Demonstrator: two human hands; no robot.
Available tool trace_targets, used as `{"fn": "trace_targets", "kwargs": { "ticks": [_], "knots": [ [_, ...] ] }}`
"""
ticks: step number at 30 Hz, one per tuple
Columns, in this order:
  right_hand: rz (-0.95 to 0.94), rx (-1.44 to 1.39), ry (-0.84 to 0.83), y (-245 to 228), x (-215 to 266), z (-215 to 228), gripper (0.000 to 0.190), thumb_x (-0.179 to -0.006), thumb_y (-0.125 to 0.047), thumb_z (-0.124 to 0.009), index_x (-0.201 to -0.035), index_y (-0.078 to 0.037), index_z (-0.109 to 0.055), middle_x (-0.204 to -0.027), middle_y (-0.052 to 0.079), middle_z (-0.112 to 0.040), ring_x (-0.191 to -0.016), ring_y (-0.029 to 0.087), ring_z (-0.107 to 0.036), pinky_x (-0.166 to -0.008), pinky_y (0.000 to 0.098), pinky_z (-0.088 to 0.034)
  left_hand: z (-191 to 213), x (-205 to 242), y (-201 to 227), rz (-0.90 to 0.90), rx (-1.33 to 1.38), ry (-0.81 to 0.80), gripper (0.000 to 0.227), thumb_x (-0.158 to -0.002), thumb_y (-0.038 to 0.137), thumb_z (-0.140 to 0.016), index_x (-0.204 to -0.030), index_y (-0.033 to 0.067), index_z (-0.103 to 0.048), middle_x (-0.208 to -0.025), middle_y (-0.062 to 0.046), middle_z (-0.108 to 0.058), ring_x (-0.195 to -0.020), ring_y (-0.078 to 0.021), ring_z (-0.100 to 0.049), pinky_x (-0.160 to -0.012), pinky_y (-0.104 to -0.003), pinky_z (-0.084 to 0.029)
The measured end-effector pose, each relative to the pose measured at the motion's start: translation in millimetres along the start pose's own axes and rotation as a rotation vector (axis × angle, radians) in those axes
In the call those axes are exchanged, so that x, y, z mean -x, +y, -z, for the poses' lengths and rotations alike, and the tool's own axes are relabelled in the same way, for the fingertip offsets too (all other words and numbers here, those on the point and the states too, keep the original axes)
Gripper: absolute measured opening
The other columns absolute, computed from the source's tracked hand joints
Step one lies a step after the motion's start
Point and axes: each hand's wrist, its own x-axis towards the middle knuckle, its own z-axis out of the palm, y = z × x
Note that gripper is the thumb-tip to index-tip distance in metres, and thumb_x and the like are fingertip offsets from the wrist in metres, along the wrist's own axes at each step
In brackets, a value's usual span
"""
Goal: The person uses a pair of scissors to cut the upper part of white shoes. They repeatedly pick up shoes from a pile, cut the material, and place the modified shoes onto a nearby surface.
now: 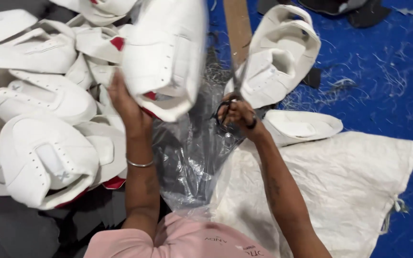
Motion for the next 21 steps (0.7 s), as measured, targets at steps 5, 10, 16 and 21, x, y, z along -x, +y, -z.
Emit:
{"fn": "trace_targets", "kwargs": {
  "ticks": [5,10,16,21],
  "knots": [
    [0.246,-0.399,0.454,-24.1,8.5,-4.1,0.064,-0.089,-0.036,-0.074,-0.14,-0.007,-0.048,-0.134,0.009,-0.065,-0.122,0.025,-0.067,-0.109,0.044,-0.053,12.8,42.2,-70.0,0.775,0.048,-0.172,0.034,-0.102,0.026,-0.054,-0.123,0.0024,-0.065,-0.099,-0.009,-0.075,-0.082,-0.0196,-0.073,-0.073,-0.035,-0.062],
    [0.351,-0.223,0.485,-46.3,27.5,28.1,0.058,-0.087,-0.009,-0.069,-0.139,0.002,-0.048,-0.131,0.016,-0.061,-0.123,0.03,-0.062,-0.113,0.0467,-0.051,61.1,59.7,-127.1,0.799,-0.176,-0.301,0.029,-0.107,0.031,-0.059,-0.109,0.0032,-0.066,-0.082,-0.006,-0.067,-0.067,-0.0186,-0.062,-0.058,-0.034,-0.052],
    [0.311,-0.159,0.577,-63.2,10.3,-16.6,0.051,-0.079,-0.004,-0.062,-0.128,0.007,-0.055,-0.118,0.017,-0.066,-0.11,0.029,-0.067,-0.103,0.0414,-0.057,36.0,21.2,-83.2,0.169,-0.98,-0.633,0.032,-0.11,0.036,-0.064,-0.107,0.0041,-0.064,-0.096,-0.009,-0.062,-0.087,-0.0196,-0.061,-0.075,-0.033,-0.053],
    [0.301,0.091,0.756,-55.5,4.1,-30.4,0.037,-0.082,-0.004,-0.067,-0.116,0.006,-0.057,-0.102,0.014,-0.066,-0.094,0.026,-0.067,-0.09,0.0389,-0.058,-36.6,31.8,-60.5,0.01,-0.729,-0.876,0.048,-0.099,0.039,-0.072,-0.13,0.0051,-0.06,-0.122,-0.011,-0.062,-0.111,-0.0244,-0.065,-0.094,-0.039,-0.06]
  ]
}}
